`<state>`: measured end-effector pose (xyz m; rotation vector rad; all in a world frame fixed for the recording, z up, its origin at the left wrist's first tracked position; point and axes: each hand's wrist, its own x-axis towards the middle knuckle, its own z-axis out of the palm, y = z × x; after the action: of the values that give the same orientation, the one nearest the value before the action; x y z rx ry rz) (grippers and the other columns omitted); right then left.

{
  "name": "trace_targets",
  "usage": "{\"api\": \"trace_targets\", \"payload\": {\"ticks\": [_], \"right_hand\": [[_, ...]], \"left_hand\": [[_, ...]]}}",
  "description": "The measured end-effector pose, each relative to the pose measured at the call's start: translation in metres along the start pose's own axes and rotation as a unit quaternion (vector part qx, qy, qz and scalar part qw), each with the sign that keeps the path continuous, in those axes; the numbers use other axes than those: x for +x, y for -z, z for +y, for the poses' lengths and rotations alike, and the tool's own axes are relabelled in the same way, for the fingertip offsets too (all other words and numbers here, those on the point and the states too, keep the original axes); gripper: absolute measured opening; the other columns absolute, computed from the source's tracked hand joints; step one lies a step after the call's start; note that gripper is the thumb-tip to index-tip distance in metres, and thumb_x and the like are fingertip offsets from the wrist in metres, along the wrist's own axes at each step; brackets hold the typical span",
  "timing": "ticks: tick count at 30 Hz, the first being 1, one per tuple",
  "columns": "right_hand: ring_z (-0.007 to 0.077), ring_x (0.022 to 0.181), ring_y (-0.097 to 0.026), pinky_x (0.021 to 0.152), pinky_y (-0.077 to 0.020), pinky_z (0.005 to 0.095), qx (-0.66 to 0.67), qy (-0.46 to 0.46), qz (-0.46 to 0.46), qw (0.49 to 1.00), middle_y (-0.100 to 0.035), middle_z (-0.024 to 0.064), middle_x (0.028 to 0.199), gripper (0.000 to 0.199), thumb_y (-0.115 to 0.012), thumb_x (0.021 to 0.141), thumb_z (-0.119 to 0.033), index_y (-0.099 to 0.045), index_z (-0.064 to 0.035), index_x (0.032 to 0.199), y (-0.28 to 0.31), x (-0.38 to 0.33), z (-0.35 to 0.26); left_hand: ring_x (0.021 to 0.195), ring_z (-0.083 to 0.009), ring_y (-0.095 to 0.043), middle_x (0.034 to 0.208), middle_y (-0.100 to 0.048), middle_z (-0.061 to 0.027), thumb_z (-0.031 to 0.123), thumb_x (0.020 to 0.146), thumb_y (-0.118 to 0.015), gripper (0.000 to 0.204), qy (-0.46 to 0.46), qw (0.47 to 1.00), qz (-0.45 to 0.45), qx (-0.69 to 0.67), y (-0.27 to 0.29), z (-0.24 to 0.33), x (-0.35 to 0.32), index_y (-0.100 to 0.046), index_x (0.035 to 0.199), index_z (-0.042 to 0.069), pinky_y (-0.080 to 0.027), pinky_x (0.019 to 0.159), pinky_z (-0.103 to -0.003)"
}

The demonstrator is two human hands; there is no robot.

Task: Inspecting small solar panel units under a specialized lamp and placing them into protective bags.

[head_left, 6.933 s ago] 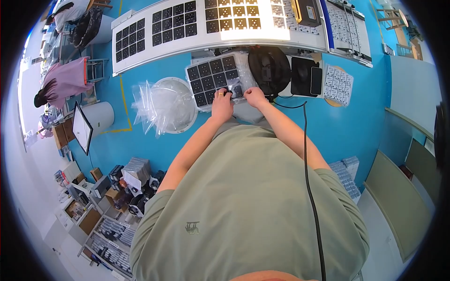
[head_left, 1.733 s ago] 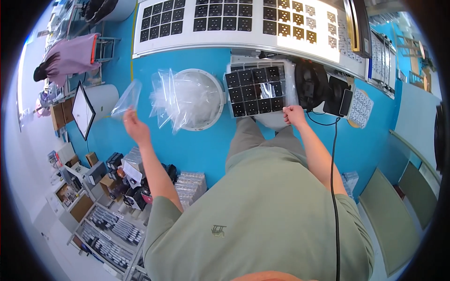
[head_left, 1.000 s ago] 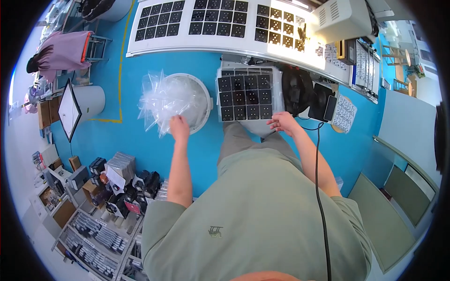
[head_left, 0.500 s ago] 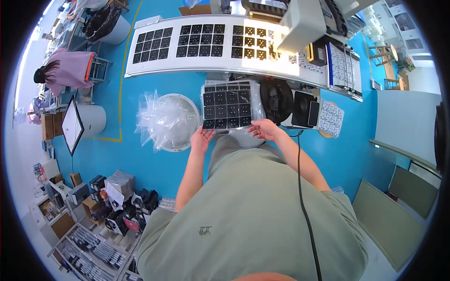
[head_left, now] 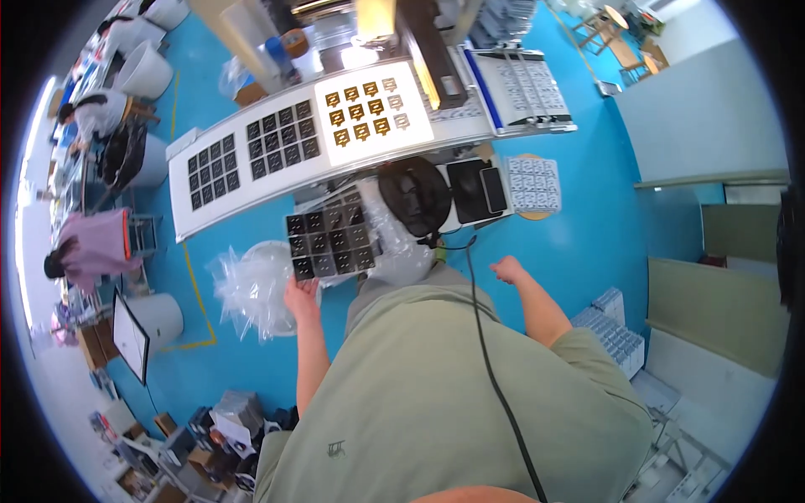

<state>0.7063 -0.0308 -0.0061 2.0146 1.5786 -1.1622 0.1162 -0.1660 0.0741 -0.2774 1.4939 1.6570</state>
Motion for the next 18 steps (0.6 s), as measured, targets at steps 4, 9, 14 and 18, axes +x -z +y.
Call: {"api": "trace_targets", "payload": {"ticks": [4, 9, 14, 18], "right_hand": [[0.0179, 0.048, -0.054, 0.041, -0.0405, 0.0355, 0.377, -0.155, 0.058, 0.911, -0.062, 0.0091, 0.063, 0.032, -0.067, 0.091, -0.030, -0.063, -0.0033, 0.073, 0.066, 0.023, 0.060], [0.0205, 0.051, -0.057, 0.047, -0.0437, 0.0359, 0.466, -0.021, 0.240, 0.851, -0.063, 0.0098, 0.065, 0.029, -0.068, 0.088, -0.029, -0.065, -0.0017, 0.078, 0.183, 0.107, 0.076], [0.0362, 0.095, -0.070, 0.085, -0.0541, 0.0433, 0.321, 0.033, 0.464, 0.825, -0.073, 0.0210, 0.098, 0.047, -0.076, 0.079, -0.037, -0.069, 0.0036, 0.102, 0.338, 0.202, 0.044], [0.0381, 0.103, -0.066, 0.093, -0.0523, 0.0468, 0.279, 0.024, 0.486, 0.828, -0.069, 0.0221, 0.110, 0.049, -0.076, 0.079, -0.033, -0.066, 0.0013, 0.112, 0.419, 0.233, -0.008]], "left_hand": [[0.092, -0.0206, -0.069, 0.105, -0.069, -0.0126, 0.024, 0.104, -0.050, 0.030, -0.064, 0.995, 0.000, 0.075, -0.026, 0.016, -0.025, -0.062, 0.117, 0.001, -0.060, 0.077, -0.036], [0.093, -0.0177, -0.068, 0.108, -0.069, -0.0105, 0.025, 0.104, -0.051, 0.032, -0.176, 0.978, 0.011, 0.115, -0.069, 0.025, -0.057, -0.062, 0.121, -0.001, -0.058, 0.078, -0.033], [0.096, -0.0184, -0.068, 0.114, -0.067, -0.0103, 0.024, 0.105, -0.050, 0.035, -0.254, 0.950, 0.028, 0.181, -0.102, 0.046, -0.095, -0.060, 0.125, -0.002, -0.057, 0.081, -0.032], [0.097, -0.0201, -0.068, 0.116, -0.067, -0.0104, 0.024, 0.105, -0.050, 0.035, -0.306, 0.934, 0.046, 0.176, -0.109, 0.070, -0.128, -0.061, 0.126, -0.002, -0.057, 0.081, -0.032]]}}
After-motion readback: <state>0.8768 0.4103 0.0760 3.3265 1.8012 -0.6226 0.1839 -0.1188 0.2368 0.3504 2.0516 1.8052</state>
